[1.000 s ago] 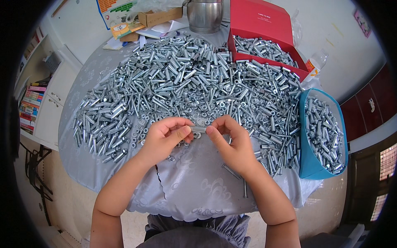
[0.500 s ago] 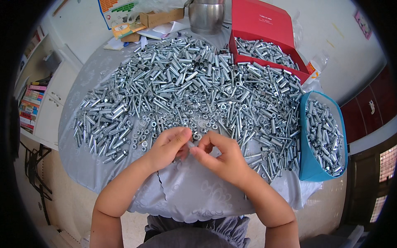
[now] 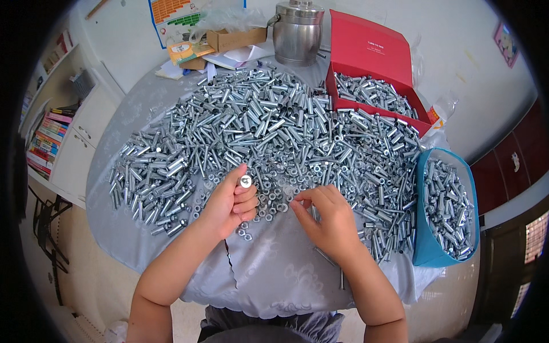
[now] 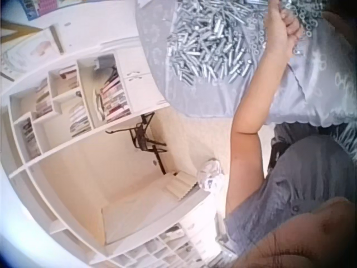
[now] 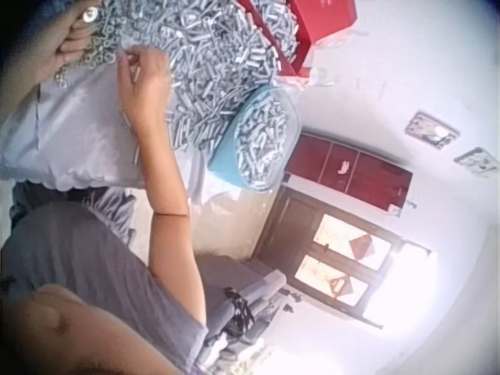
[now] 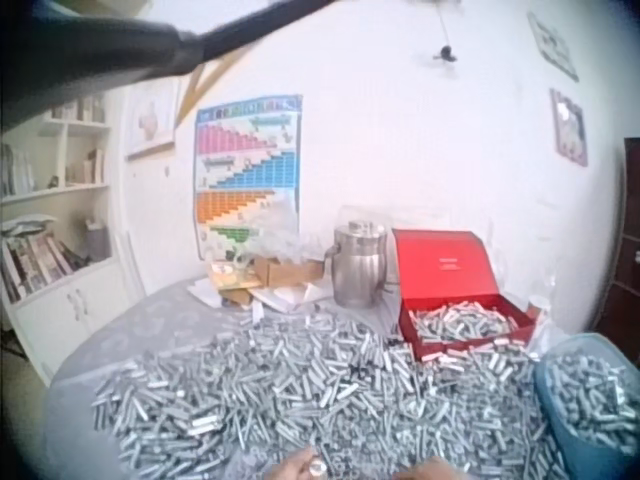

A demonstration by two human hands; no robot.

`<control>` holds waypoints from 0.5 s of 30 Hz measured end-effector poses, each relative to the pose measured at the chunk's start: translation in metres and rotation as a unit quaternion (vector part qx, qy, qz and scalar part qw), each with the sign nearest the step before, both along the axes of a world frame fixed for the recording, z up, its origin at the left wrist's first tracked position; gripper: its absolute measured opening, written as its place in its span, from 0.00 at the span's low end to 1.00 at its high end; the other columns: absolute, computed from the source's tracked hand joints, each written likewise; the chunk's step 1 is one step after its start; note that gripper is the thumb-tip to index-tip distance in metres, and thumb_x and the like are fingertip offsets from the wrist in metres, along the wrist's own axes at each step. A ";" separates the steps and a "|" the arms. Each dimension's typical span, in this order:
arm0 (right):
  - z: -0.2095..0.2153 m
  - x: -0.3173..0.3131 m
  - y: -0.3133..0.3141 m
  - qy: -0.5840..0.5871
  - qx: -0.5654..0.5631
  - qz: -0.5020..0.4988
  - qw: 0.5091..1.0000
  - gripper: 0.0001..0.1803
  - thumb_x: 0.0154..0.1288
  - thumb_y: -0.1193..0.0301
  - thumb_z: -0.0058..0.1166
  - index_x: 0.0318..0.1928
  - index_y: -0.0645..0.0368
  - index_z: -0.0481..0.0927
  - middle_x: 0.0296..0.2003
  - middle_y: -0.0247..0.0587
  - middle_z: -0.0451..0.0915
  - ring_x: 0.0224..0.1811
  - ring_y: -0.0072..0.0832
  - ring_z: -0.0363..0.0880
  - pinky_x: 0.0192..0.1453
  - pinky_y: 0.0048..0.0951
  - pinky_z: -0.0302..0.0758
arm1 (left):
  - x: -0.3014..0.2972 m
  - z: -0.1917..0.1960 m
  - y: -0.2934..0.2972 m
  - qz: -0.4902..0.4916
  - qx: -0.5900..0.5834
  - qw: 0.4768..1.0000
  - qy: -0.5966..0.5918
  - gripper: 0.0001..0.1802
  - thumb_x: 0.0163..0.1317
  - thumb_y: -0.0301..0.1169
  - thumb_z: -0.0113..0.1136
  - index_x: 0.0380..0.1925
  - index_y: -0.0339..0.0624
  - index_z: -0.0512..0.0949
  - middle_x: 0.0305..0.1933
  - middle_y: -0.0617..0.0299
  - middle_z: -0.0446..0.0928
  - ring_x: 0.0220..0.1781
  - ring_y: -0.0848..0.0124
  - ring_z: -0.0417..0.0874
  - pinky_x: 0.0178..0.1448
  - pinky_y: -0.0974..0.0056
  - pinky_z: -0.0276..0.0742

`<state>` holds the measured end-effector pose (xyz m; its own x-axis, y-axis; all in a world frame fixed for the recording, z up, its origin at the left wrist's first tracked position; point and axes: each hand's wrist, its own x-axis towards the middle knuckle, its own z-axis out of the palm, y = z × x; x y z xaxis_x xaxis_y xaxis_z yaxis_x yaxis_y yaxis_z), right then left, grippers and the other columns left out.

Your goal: The person repeatedly picks up bolts and washers from a large pile on a table and threads the washers onto the bolts by hand. The person handles the hardware one at a time, screwing the washers onto the bolts and placing the assembled units back onto the table.

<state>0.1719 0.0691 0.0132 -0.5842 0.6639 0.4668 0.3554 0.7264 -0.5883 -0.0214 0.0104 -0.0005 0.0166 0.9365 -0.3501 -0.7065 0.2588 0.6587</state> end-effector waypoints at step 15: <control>-0.009 -0.011 0.004 -0.052 0.091 0.080 0.991 0.10 0.49 0.75 0.58 0.35 0.59 0.79 0.32 0.38 0.78 0.33 0.34 0.73 0.40 0.31 0.71 | -0.008 0.006 0.004 0.046 -0.009 0.999 -0.015 0.26 0.62 0.50 0.45 0.10 0.54 0.54 0.10 0.75 0.50 0.11 0.81 0.51 0.18 0.71 0.50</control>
<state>0.1607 0.0733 0.0046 -0.7258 0.4698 0.5025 0.2790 0.8687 -0.4092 -0.0291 0.0141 0.0054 -0.0585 0.9281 -0.3677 -0.7476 0.2034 0.6323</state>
